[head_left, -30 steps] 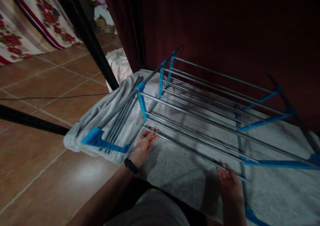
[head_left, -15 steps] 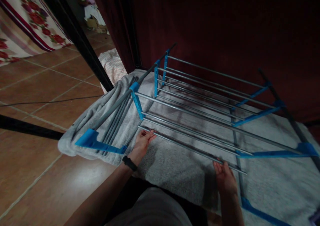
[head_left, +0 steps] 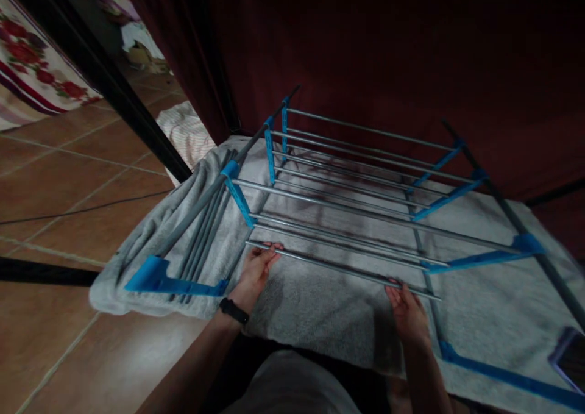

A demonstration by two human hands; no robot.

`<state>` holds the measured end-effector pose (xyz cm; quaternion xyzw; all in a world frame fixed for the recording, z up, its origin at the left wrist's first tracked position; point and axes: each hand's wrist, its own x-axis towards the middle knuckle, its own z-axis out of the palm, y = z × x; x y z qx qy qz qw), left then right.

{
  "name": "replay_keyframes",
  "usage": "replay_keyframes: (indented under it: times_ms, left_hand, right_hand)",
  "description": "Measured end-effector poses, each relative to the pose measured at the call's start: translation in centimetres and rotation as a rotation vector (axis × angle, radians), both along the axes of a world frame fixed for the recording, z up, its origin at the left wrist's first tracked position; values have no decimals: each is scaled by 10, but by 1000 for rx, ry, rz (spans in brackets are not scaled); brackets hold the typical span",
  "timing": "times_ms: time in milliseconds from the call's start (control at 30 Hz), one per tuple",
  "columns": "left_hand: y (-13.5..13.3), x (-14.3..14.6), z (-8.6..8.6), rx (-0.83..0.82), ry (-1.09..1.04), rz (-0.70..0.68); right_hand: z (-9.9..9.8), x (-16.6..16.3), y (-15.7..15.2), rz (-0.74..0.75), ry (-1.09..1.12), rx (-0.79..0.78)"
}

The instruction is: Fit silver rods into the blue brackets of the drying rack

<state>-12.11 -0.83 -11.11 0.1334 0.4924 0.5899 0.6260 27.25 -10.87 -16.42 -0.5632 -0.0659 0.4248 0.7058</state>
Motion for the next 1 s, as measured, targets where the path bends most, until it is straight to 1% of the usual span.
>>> replay_keyframes:
  times_ms: [100,200,400,633,800,1000]
  left_hand:
    - [1,4,4,-44,-31,-26]
    - [0,9,8,-132,-93,-64]
    - [9,15,3,-211,-23,-73]
    - [7,17,2,-169,44,-110]
    - [9,12,-3,-154,59,-191]
    - [12,13,-4,-187,93,-144]
  right_hand:
    - [2,-4,2,-25,-2,36]
    - [6,-11,4,-65,13,67]
    - [18,-21,13,-119,102,122]
    - [23,-21,14,-69,125,139]
    - [21,-22,14,-51,75,139]
    - [26,-20,15,-17,99,68]
